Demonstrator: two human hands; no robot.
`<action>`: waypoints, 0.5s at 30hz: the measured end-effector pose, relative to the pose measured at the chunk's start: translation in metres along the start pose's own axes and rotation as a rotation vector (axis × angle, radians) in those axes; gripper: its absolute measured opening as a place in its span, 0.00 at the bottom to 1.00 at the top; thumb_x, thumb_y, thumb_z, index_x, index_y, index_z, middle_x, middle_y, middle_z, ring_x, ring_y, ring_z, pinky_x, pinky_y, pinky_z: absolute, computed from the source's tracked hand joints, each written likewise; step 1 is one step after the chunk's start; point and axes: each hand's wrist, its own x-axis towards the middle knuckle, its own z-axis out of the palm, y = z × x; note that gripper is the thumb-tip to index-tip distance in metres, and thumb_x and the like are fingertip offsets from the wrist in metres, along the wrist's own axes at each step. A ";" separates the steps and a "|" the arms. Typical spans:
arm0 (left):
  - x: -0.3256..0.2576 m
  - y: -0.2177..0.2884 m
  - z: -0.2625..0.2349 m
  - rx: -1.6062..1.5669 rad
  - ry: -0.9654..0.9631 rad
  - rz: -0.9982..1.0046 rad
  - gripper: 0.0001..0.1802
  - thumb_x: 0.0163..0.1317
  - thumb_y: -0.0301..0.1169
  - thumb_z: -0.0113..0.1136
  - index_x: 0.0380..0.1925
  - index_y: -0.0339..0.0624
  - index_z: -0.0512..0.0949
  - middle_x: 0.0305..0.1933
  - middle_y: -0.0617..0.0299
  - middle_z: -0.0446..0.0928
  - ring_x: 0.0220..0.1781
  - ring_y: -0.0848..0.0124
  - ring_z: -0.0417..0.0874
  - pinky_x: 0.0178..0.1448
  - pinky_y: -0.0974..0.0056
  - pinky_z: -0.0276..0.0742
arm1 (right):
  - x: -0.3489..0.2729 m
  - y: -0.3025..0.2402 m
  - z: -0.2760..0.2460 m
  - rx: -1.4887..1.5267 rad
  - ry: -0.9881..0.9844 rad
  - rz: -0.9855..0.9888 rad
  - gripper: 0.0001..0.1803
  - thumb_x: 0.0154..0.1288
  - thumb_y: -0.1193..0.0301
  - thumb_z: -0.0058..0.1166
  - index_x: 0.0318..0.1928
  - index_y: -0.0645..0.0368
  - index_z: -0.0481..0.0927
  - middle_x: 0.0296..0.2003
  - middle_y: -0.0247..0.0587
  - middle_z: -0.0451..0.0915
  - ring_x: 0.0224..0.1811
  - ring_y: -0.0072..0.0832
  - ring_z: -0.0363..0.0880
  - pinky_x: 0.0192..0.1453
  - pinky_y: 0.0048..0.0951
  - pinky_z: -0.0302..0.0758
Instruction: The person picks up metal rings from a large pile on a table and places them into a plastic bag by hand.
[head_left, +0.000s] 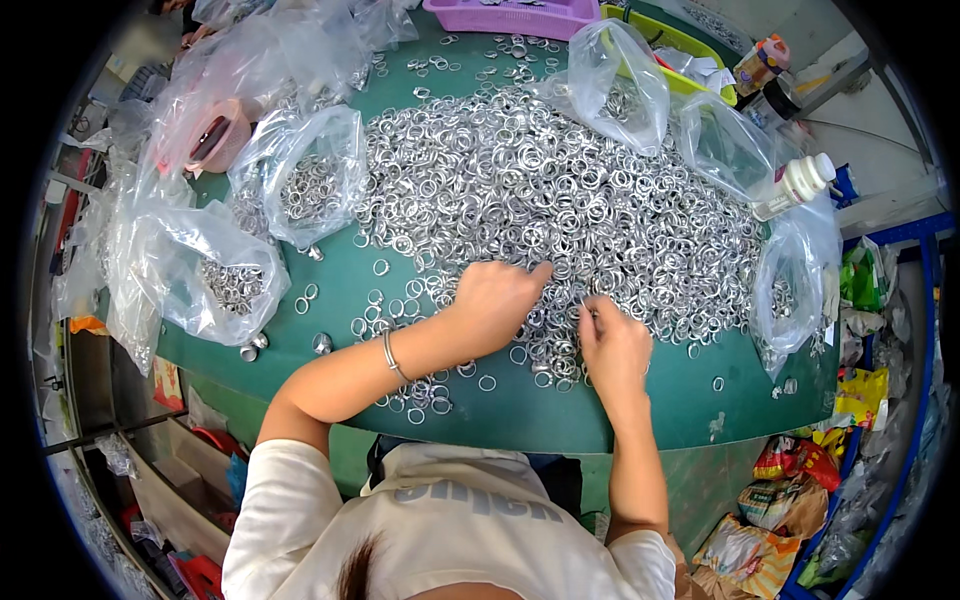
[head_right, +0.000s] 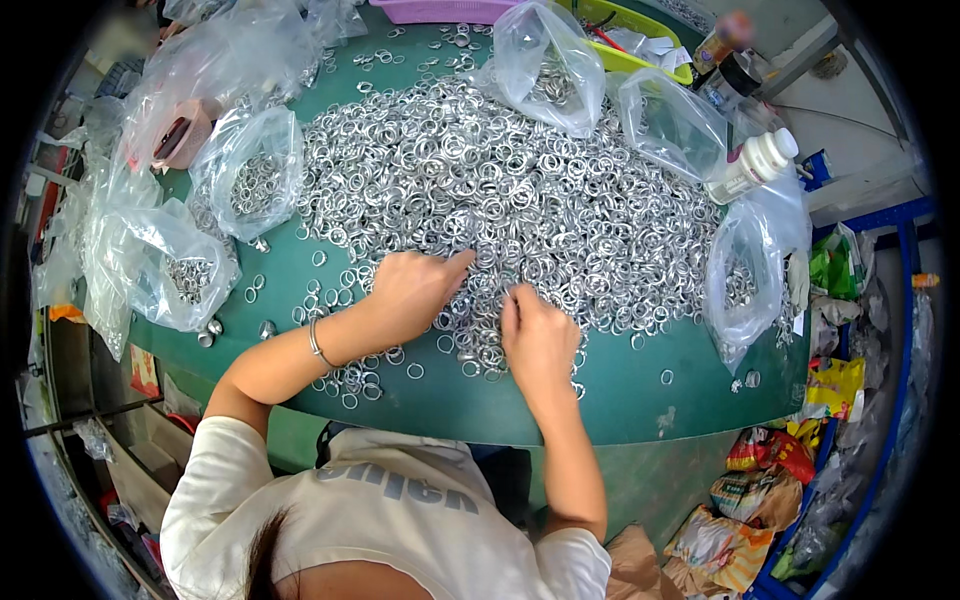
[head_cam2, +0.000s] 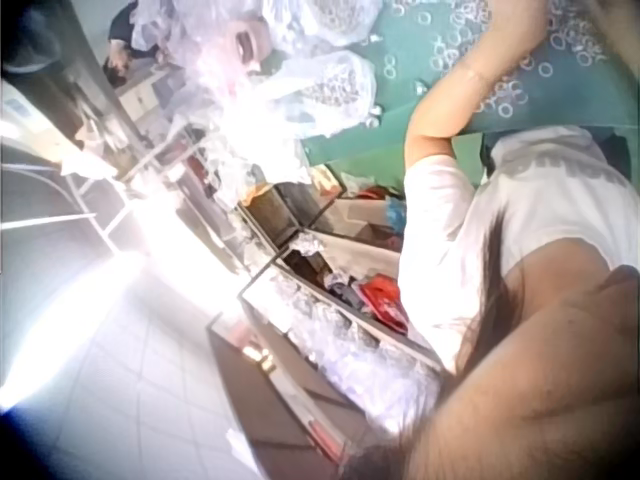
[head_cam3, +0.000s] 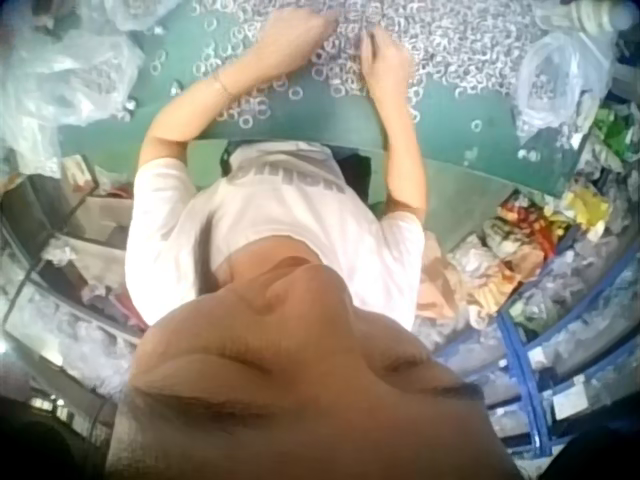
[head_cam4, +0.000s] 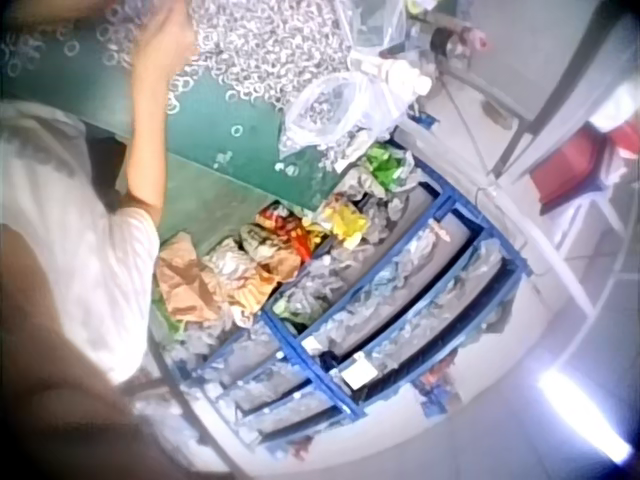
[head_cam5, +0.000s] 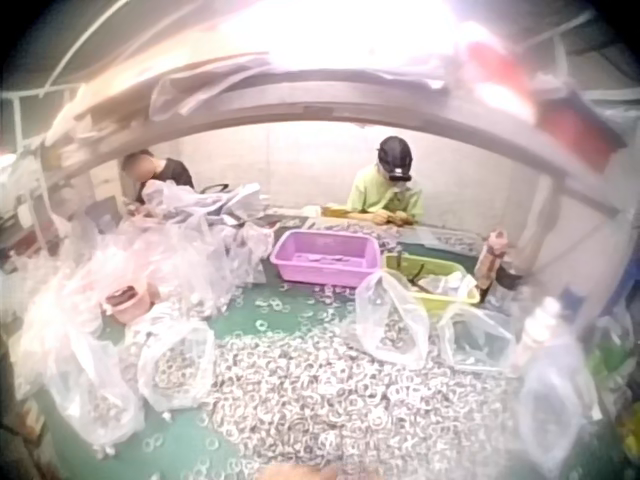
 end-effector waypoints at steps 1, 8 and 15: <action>0.002 -0.002 0.003 0.015 -0.008 0.006 0.13 0.44 0.22 0.56 0.33 0.37 0.72 0.17 0.56 0.76 0.21 0.60 0.81 0.20 0.59 0.72 | -0.005 0.000 -0.009 -0.041 -0.029 0.038 0.05 0.55 0.73 0.60 0.32 0.56 0.77 0.12 0.40 0.72 0.13 0.37 0.71 0.19 0.36 0.65; 0.004 -0.004 0.014 -0.050 0.125 -0.037 0.07 0.55 0.34 0.60 0.25 0.44 0.75 0.13 0.59 0.73 0.15 0.61 0.76 0.17 0.59 0.68 | -0.016 -0.003 -0.048 -0.076 -0.078 0.247 0.07 0.56 0.74 0.59 0.36 0.56 0.78 0.12 0.39 0.70 0.12 0.34 0.66 0.20 0.34 0.62; -0.022 -0.003 -0.006 -0.422 0.228 -0.064 0.08 0.56 0.34 0.61 0.30 0.42 0.80 0.17 0.58 0.77 0.16 0.62 0.76 0.20 0.62 0.70 | -0.017 0.001 -0.030 -0.079 -0.200 0.122 0.07 0.58 0.68 0.57 0.38 0.53 0.79 0.21 0.44 0.78 0.21 0.43 0.77 0.25 0.41 0.69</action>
